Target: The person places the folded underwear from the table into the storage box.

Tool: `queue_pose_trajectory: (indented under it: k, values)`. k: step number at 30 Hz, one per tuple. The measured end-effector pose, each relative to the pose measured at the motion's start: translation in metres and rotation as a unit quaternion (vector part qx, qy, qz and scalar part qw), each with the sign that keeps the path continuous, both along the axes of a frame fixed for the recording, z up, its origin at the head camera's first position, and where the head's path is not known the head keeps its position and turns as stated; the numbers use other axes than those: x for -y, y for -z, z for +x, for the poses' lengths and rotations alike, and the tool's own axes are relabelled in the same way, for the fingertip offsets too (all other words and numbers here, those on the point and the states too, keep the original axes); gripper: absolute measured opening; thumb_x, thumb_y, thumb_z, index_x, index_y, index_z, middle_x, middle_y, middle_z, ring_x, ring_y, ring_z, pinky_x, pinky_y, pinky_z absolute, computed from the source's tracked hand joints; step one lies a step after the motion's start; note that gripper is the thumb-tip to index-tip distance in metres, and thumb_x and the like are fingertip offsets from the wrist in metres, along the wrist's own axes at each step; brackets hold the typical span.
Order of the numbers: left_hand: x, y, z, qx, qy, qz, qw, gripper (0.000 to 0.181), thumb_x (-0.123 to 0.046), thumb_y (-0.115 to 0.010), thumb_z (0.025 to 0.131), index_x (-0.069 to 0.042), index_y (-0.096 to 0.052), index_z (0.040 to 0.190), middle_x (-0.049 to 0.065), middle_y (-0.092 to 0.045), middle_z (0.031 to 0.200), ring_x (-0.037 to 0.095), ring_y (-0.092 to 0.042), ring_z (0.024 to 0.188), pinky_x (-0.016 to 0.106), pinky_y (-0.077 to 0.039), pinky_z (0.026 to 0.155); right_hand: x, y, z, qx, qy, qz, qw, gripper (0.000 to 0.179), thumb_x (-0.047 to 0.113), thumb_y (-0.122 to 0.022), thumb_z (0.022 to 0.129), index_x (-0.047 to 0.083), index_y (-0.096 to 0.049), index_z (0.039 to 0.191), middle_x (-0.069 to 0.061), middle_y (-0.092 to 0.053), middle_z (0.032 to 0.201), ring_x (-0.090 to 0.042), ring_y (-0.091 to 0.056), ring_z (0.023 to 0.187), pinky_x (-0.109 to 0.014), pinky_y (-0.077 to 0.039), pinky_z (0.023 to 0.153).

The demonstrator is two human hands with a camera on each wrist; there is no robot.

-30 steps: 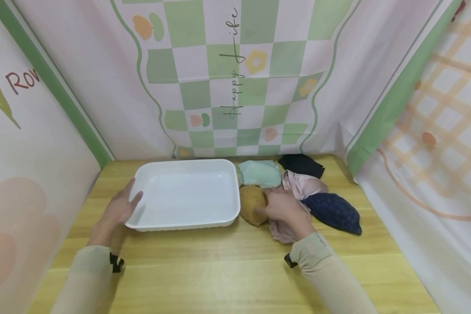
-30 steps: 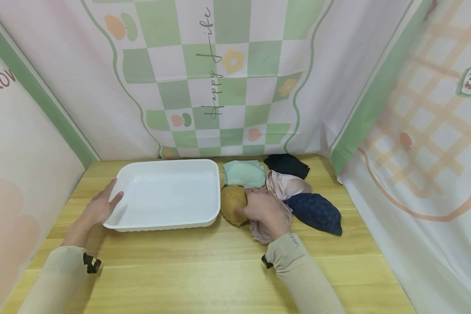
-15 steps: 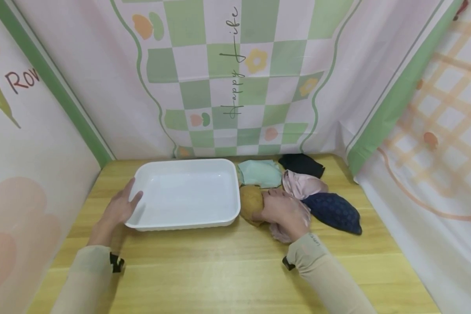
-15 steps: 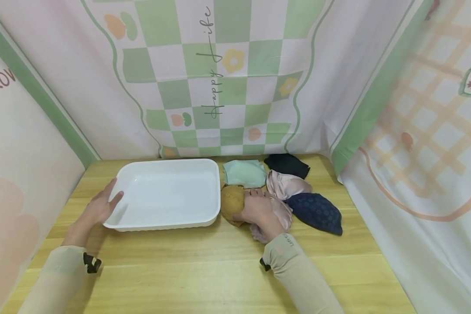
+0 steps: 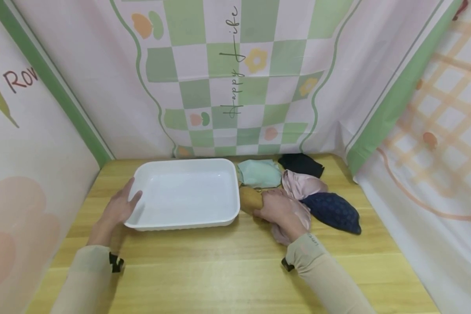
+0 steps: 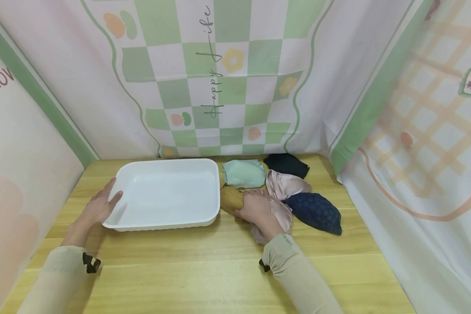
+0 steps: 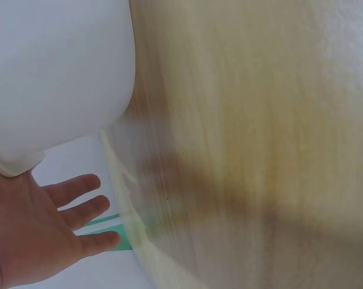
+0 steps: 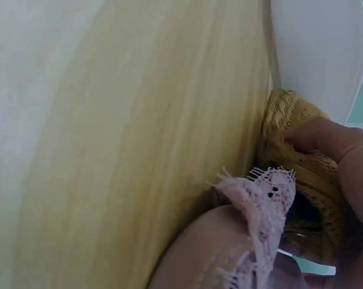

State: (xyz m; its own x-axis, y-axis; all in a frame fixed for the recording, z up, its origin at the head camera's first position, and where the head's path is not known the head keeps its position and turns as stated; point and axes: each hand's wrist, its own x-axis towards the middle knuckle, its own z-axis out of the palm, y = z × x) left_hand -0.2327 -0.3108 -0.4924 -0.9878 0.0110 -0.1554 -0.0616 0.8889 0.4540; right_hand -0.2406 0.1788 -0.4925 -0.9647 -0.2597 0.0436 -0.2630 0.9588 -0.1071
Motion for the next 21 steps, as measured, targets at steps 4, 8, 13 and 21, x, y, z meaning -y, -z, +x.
queue_pose_trajectory:
  k: [4, 8, 13, 21]
  values:
    - [0.000, -0.001, 0.000, 0.004, -0.001, 0.000, 1.0000, 0.084, -0.068, -0.012, 0.101, -0.013, 0.009, 0.161, 0.037, -0.010, 0.160, 0.062, -0.019, 0.142, 0.071, -0.020, 0.115, -0.001, 0.001, 0.000, -0.003, 0.004, -0.014, 0.9999, 0.040, 0.043, -0.074, 0.075, 0.007, -0.067, 0.090, -0.008, -0.069, 0.080, -0.036, -0.065, 0.095, -0.054, -0.046, 0.095]
    - [0.000, -0.001, 0.000, 0.005, -0.001, 0.000, 1.0000, 0.083, -0.067, -0.012, 0.101, -0.013, 0.008, 0.161, 0.037, -0.010, 0.160, 0.062, -0.019, 0.142, 0.071, -0.020, 0.115, -0.004, 0.001, -0.001, -0.001, 0.013, -0.035, 0.9993, 0.040, 0.041, -0.072, 0.075, 0.006, -0.069, 0.095, -0.009, -0.070, 0.085, -0.032, -0.066, 0.091, -0.052, -0.051, 0.088]
    - [0.001, 0.000, 0.000, 0.004, -0.001, -0.002, 1.0000, 0.082, -0.066, -0.012, 0.101, -0.014, 0.009, 0.160, 0.037, -0.010, 0.160, 0.062, -0.020, 0.141, 0.071, -0.021, 0.115, -0.010, 0.000, -0.003, -0.012, 0.022, -0.055, 0.9982, 0.031, 0.042, -0.071, 0.076, 0.012, -0.065, 0.084, -0.004, -0.067, 0.075, -0.030, -0.065, 0.077, -0.049, -0.053, 0.078]
    - [0.001, 0.000, 0.000, 0.004, -0.004, 0.006, 1.0000, 0.079, -0.063, -0.010, 0.102, -0.015, 0.009, 0.161, 0.037, -0.010, 0.160, 0.062, -0.018, 0.142, 0.070, -0.019, 0.116, -0.017, -0.010, -0.004, -0.050, 0.020, -0.067, 0.9963, 0.036, 0.042, -0.071, 0.077, 0.007, -0.067, 0.086, -0.008, -0.068, 0.074, -0.033, -0.067, 0.076, -0.050, -0.053, 0.077]
